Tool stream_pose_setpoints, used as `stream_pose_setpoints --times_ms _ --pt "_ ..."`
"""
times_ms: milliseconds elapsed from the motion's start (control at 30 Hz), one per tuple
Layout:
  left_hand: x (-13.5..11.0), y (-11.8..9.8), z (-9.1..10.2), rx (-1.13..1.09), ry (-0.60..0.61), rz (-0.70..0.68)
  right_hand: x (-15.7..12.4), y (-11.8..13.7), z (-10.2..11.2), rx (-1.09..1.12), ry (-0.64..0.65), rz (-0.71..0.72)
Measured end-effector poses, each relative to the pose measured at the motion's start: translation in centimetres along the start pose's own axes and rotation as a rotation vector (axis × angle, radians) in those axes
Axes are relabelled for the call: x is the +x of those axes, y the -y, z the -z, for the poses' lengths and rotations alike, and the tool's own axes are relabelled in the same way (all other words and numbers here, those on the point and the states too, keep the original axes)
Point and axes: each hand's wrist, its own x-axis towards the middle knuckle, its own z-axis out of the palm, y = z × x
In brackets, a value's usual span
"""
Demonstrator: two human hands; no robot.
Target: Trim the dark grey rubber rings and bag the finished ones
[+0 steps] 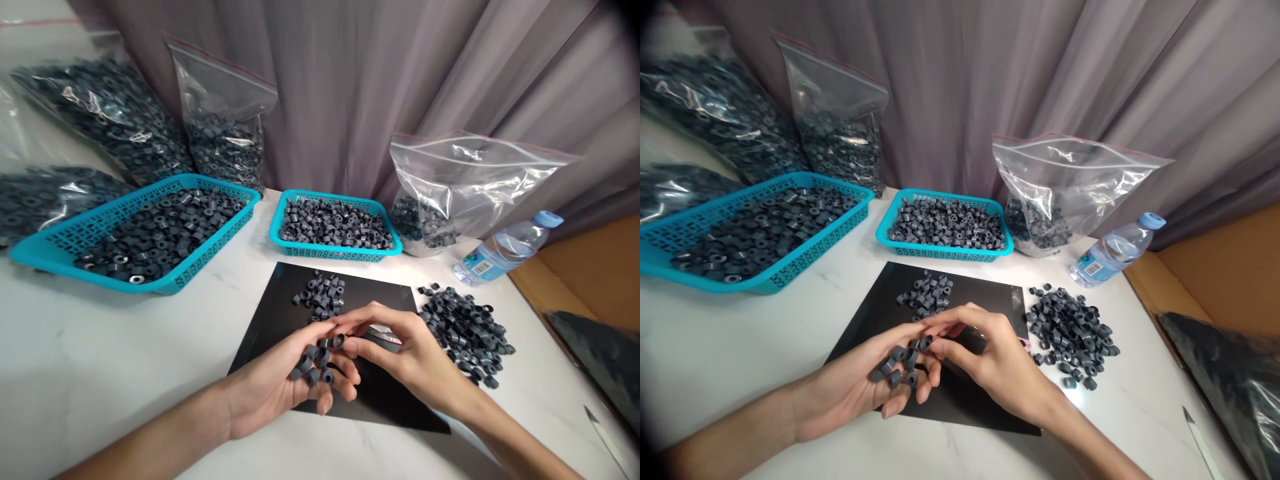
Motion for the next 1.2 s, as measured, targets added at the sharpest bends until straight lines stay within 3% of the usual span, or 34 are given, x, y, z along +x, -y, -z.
stream_pose_setpoints --times_ms 167,300,433,800,933,1067,1200 --pt "-0.2 -0.1 -0.2 0.017 -0.069 -0.025 0.0 0.4 0.7 -0.056 0.061 -0.004" --pt "-0.2 -0.3 -0.2 0.019 -0.162 -0.095 0.2 0.6 1.5 -0.158 -0.055 0.025" --pt "0.0 -0.2 -0.2 0.045 -0.176 -0.146 0.4 -0.1 1.8 -0.261 -0.045 -0.048" --pt "0.2 0.5 -0.3 0.011 -0.215 -0.147 0.1 -3.7 -2.4 -0.65 -0.152 0.103" --pt "0.3 0.7 0.0 0.012 -0.189 -0.148 0.6 -3.8 -2.7 -0.736 -0.134 0.146" --pt "0.2 0.4 -0.3 0.0 -0.249 -0.146 0.9 -3.5 -1.9 -0.645 -0.118 0.134" --pt "0.0 0.0 -0.4 -0.004 -0.26 -0.177 0.8 -2.8 -0.6 -0.427 -0.201 0.114"
